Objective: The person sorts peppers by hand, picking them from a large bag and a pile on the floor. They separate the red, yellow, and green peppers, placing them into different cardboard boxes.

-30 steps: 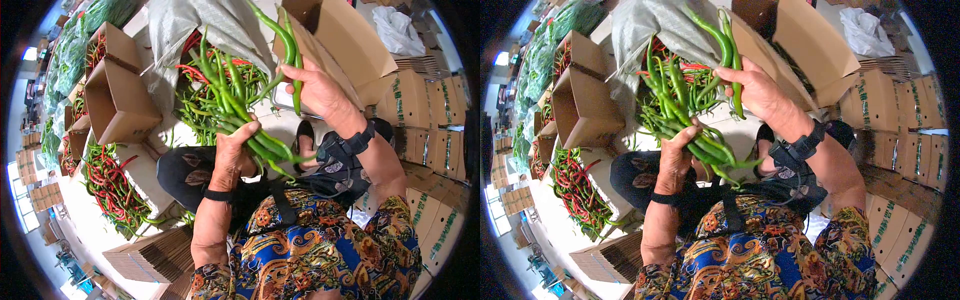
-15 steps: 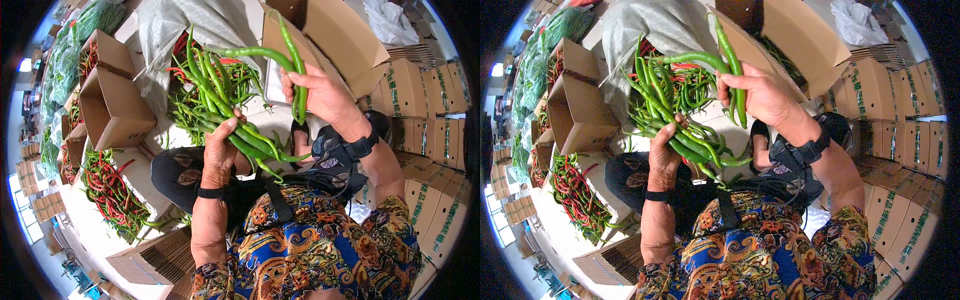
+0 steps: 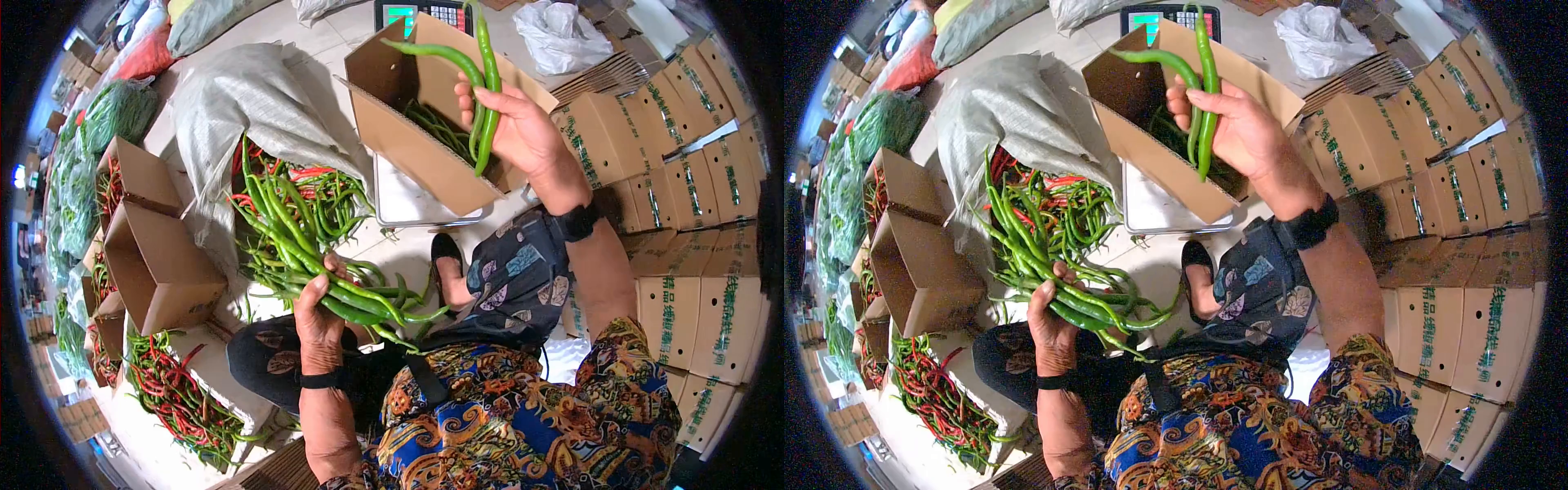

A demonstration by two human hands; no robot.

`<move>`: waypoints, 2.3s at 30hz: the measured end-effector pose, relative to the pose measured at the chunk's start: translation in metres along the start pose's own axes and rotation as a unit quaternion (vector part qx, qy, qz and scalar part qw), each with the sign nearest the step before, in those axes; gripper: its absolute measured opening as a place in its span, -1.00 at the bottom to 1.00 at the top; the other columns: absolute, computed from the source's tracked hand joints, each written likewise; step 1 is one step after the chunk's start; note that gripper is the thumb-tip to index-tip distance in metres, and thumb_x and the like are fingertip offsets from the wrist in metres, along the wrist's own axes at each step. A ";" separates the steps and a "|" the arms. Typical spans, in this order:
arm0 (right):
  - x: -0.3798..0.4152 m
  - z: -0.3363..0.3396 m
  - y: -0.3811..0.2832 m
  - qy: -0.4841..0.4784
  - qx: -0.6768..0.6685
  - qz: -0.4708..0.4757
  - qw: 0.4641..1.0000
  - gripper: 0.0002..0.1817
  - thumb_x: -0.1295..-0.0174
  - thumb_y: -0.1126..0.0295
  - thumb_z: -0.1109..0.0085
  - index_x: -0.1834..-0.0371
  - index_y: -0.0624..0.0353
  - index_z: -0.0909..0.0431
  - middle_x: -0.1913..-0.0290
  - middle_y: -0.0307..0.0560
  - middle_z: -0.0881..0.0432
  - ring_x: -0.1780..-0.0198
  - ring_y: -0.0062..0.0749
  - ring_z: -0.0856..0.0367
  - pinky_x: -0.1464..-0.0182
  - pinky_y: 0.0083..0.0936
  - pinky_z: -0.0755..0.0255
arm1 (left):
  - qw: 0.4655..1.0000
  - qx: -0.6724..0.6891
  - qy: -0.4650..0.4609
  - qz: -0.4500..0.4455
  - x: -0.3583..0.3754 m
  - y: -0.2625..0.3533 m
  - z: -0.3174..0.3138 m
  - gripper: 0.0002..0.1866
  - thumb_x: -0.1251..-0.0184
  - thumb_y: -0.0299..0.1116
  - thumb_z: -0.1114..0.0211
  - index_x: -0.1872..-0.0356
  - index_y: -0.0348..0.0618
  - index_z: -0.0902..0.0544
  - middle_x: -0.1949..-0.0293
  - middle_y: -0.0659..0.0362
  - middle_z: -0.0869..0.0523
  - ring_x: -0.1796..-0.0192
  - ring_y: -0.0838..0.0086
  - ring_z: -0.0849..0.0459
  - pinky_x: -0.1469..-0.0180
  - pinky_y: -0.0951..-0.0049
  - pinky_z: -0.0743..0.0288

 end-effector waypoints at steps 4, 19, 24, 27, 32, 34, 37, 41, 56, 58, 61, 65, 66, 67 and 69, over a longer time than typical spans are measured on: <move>-0.005 0.016 -0.002 0.088 0.304 0.044 0.948 -0.50 -0.30 0.36 -0.14 -0.24 0.39 -0.31 -0.07 0.02 -0.56 -0.14 -0.41 -0.51 -0.21 -0.48 -0.39 | 0.998 0.025 0.058 -0.013 0.000 -0.003 0.014 -0.58 -0.12 -0.33 -0.31 0.02 -0.34 -0.50 0.19 0.10 -0.57 0.17 0.35 -0.57 0.01 0.36 -0.50; 0.064 -0.101 0.137 -0.244 0.200 -0.362 0.877 -0.72 -0.29 0.26 -0.20 0.22 0.32 -0.61 0.35 -0.18 -0.66 0.34 -0.64 -0.58 0.29 -0.68 -0.44 | 0.996 -0.014 0.072 -0.045 -0.004 -0.006 0.015 -0.53 -0.06 -0.48 -0.36 -0.05 -0.26 -0.48 0.14 0.13 -0.64 0.11 0.40 -0.60 -0.02 0.35 -0.50; 0.057 -0.088 0.119 -0.233 0.193 -0.302 0.904 -0.66 -0.39 0.25 -0.06 0.06 0.37 -0.56 0.32 -0.15 -0.66 0.32 -0.62 -0.60 0.26 -0.71 -0.44 | 0.995 -0.035 0.061 -0.067 -0.005 -0.002 0.012 -0.48 -0.08 -0.42 -0.34 -0.10 -0.34 -0.42 0.15 0.09 -0.62 0.15 0.42 -0.59 0.01 0.42 -0.53; 0.053 -0.085 0.094 -0.183 0.206 -0.285 0.918 -0.66 -0.40 0.25 -0.03 0.05 0.37 -0.55 0.33 -0.17 -0.65 0.34 -0.63 -0.59 0.29 -0.71 -0.43 | 0.998 -0.013 0.030 -0.049 -0.007 -0.004 0.017 -0.46 -0.07 -0.46 -0.31 -0.12 -0.33 -0.38 0.16 0.11 -0.60 0.19 0.46 -0.57 0.03 0.45 -0.52; 0.035 -0.039 0.036 -0.053 0.342 -0.161 0.924 -0.62 -0.37 0.18 -0.04 -0.03 0.28 -0.56 0.24 -0.09 -0.65 0.29 -0.59 -0.57 0.25 -0.65 -0.44 | 0.997 -0.018 0.052 -0.046 -0.002 -0.003 0.010 -0.53 -0.13 -0.35 -0.35 -0.04 -0.31 -0.46 0.14 0.15 -0.59 0.17 0.49 -0.54 0.04 0.43 -0.51; 0.020 0.003 0.021 0.009 0.555 -0.027 0.831 -0.61 -0.33 0.19 -0.09 -0.05 0.27 -0.55 0.17 -0.05 -0.66 0.23 -0.51 -0.60 0.18 -0.58 -0.48 | 0.998 -0.014 0.048 -0.049 -0.004 -0.004 0.011 -0.54 -0.15 -0.32 -0.36 -0.04 -0.29 -0.47 0.14 0.17 -0.59 0.16 0.49 -0.54 0.05 0.43 -0.51; 0.026 -0.015 0.020 0.033 0.627 0.060 0.776 -0.58 -0.26 0.18 -0.19 -0.06 0.25 -0.55 0.11 0.01 -0.67 0.14 -0.40 -0.63 0.08 -0.46 -0.51 | 0.996 -0.029 0.058 -0.056 -0.005 -0.003 0.004 -0.55 -0.17 -0.30 -0.37 -0.02 -0.29 -0.48 0.16 0.19 -0.58 0.15 0.49 -0.54 0.05 0.44 -0.50; 0.060 -0.081 0.102 -0.177 0.493 -0.095 0.847 -0.37 0.05 0.02 -0.47 0.04 0.28 -0.58 0.17 0.09 -0.67 0.19 -0.22 -0.66 0.12 -0.31 -0.53 | 0.998 0.011 0.055 -0.020 -0.013 -0.013 0.014 -0.60 -0.23 -0.29 -0.33 -0.02 -0.28 -0.50 0.17 0.21 -0.57 0.16 0.49 -0.55 0.04 0.44 -0.51; 0.043 -0.078 0.141 -0.186 0.034 -0.318 0.929 -0.56 -0.35 0.20 -0.11 -0.13 0.33 -0.47 0.20 -0.13 -0.61 0.27 -0.59 -0.54 0.22 -0.60 -0.48 | 0.995 0.028 0.077 -0.059 -0.011 0.001 -0.012 -0.40 -0.22 -0.55 -0.29 -0.30 -0.10 -0.31 0.34 0.22 -0.50 0.44 0.63 -0.46 0.38 0.64 -0.50; 0.040 -0.074 0.139 -0.198 0.048 -0.311 0.928 -0.51 -0.39 0.23 0.00 -0.27 0.33 -0.36 0.15 -0.17 -0.55 0.27 -0.61 -0.50 0.19 -0.66 -0.43 | 0.995 0.006 0.058 -0.078 -0.012 0.001 -0.011 -0.40 -0.25 -0.49 -0.26 -0.33 -0.12 -0.29 0.30 0.19 -0.52 0.45 0.63 -0.43 0.40 0.64 -0.41; 0.032 -0.069 0.125 -0.160 0.118 -0.240 0.950 -0.48 -0.37 0.23 -0.02 -0.30 0.34 -0.33 0.13 -0.20 -0.52 0.26 -0.64 -0.44 0.16 -0.71 -0.39 | 0.992 0.004 0.079 -0.097 -0.011 0.006 -0.010 -0.41 -0.29 -0.41 -0.25 -0.34 -0.10 -0.29 0.35 0.22 -0.50 0.48 0.64 -0.40 0.46 0.64 -0.33; 0.031 -0.056 0.104 -0.145 0.139 -0.197 0.960 -0.50 -0.35 0.29 -0.04 -0.29 0.33 -0.34 0.16 -0.21 -0.53 0.27 -0.68 -0.41 0.18 -0.71 -0.35 | 0.983 -0.022 0.065 -0.172 -0.005 0.015 -0.007 -0.42 -0.29 -0.35 -0.25 -0.32 -0.13 -0.30 0.29 0.18 -0.57 0.54 0.62 -0.37 0.47 0.65 -0.29; 0.033 -0.055 0.099 -0.132 0.135 -0.193 0.963 -0.48 -0.31 0.35 -0.04 -0.31 0.36 -0.31 0.16 -0.19 -0.52 0.27 -0.67 -0.42 0.19 -0.69 -0.35 | 0.984 -0.019 0.056 -0.167 -0.004 0.016 -0.007 -0.46 -0.29 -0.36 -0.24 -0.28 -0.13 -0.32 0.29 0.16 -0.58 0.54 0.61 -0.37 0.47 0.65 -0.29; 0.034 -0.054 0.093 -0.124 0.132 -0.187 0.965 -0.48 -0.30 0.37 -0.02 -0.31 0.37 -0.30 0.15 -0.19 -0.52 0.27 -0.66 -0.42 0.18 -0.69 -0.36 | 0.985 -0.016 0.047 -0.162 -0.003 0.018 -0.007 -0.50 -0.29 -0.36 -0.24 -0.24 -0.13 -0.35 0.29 0.15 -0.58 0.55 0.61 -0.37 0.48 0.65 -0.29; 0.034 -0.050 0.083 -0.116 0.122 -0.174 0.970 -0.47 -0.29 0.41 0.00 -0.32 0.39 -0.29 0.14 -0.17 -0.51 0.27 -0.65 -0.43 0.18 -0.69 -0.36 | 0.988 0.000 0.020 -0.152 -0.003 0.012 -0.001 -0.59 -0.32 -0.35 -0.20 -0.16 -0.13 -0.37 0.30 0.15 -0.57 0.57 0.60 -0.36 0.50 0.60 -0.28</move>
Point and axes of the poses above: each hand's wrist, its own x-axis away from the middle knuckle, its own z-axis out of the back of the hand, y = z × x, the point moved 3 cm from there along -x, towards the middle knuckle
